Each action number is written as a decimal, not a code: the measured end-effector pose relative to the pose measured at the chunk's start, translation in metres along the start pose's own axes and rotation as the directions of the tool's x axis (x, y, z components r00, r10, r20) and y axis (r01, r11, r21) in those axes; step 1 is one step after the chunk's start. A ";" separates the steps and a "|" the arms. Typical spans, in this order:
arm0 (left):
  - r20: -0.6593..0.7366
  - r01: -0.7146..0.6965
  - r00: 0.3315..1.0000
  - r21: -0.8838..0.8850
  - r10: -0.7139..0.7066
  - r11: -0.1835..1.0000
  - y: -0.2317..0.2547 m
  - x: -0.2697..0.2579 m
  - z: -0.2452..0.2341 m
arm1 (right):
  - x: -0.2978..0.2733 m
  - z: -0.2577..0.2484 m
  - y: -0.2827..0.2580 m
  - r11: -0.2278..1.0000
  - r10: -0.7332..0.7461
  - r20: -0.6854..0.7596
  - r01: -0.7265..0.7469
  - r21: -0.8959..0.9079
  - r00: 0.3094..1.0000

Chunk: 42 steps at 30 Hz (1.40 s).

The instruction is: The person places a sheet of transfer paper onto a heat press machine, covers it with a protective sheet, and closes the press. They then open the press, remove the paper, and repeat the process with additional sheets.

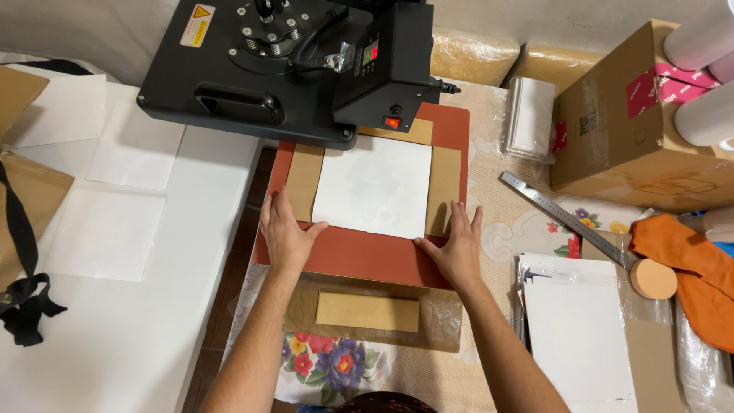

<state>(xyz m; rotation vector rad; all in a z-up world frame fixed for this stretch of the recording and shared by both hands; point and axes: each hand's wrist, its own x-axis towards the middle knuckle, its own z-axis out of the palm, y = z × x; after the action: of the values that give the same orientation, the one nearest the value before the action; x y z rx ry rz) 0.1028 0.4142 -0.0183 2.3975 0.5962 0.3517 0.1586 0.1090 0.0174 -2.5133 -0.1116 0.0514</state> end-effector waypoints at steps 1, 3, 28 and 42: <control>0.000 0.000 1.000 0.000 0.000 1.000 -0.001 0.000 0.000 | 0.000 0.000 0.000 1.000 0.000 0.000 0.000 0.000 1.000; 0.015 0.004 1.000 0.000 -0.004 1.000 -0.002 -0.001 0.000 | 0.000 0.001 0.001 1.000 0.011 0.005 -0.011 0.007 1.000; 0.533 0.799 0.578 -0.213 -0.618 0.563 -0.037 -0.167 0.016 | -0.151 0.055 0.049 0.544 0.564 0.522 -0.763 0.348 0.640; 0.333 0.444 0.888 -0.438 -0.317 0.782 0.005 -0.212 -0.065 | -0.187 -0.013 0.023 0.593 0.361 0.544 -0.637 0.493 0.757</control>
<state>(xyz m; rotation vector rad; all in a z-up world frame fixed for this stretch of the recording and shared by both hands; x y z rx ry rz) -0.1035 0.3391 0.0134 1.7236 0.7545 0.0216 -0.0253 0.0651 0.0166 -1.6992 0.4235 0.7182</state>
